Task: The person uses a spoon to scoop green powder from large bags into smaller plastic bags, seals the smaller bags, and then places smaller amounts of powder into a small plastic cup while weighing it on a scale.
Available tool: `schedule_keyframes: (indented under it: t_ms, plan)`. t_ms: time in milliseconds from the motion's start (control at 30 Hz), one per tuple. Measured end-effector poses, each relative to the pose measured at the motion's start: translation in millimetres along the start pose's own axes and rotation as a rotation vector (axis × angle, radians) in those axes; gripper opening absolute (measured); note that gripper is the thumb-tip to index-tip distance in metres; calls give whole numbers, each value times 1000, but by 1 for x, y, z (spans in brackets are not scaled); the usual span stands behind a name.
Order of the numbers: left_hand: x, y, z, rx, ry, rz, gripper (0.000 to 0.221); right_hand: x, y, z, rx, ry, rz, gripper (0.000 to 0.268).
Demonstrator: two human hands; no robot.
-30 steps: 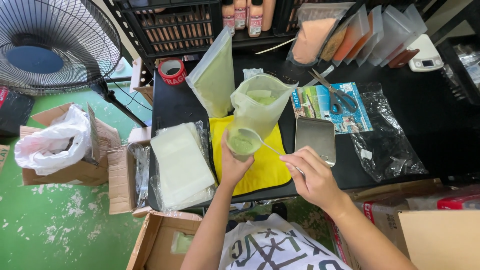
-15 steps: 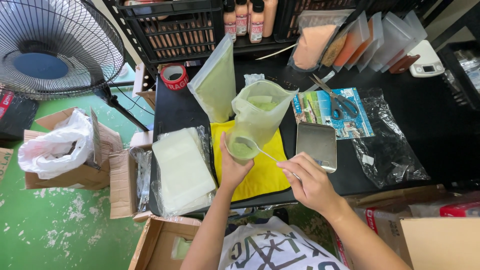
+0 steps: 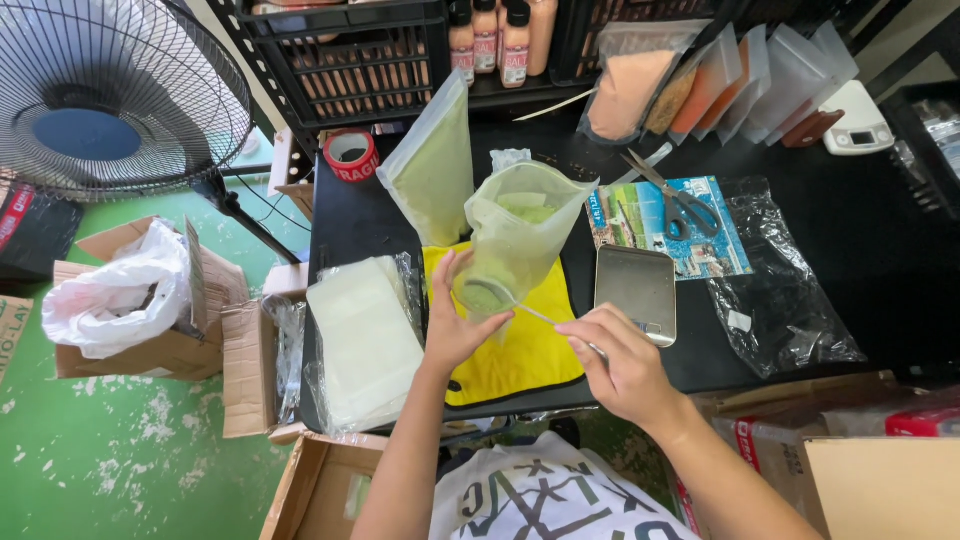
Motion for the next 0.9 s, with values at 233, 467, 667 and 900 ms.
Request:
schedule_keyframes:
  t_ms: [233, 467, 667, 900]
  plan:
    - [2, -22, 2, -173, 148, -110, 133, -15, -19, 1, -78, 17, -62, 16]
    - [9, -36, 2, -281, 189, -135, 135, -12, -29, 4, -175, 58, -44, 14]
    - [8, -38, 9, -304, 180, -137, 134, -4, -32, 4, -178, 49, -23, 16]
    - [8, -34, 9, -320, 190, -158, 133, -3, -30, 2, -163, 52, -22, 17]
Point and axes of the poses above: each hand's wrist, its own y-axis away from the middle knuckle, its own z-axis out of the palm, x = y × z, the point moved 9 cm from there along -y, towards the middle knuckle, and after that the axes turned 9 degrees about x, right-handed, at the moved point
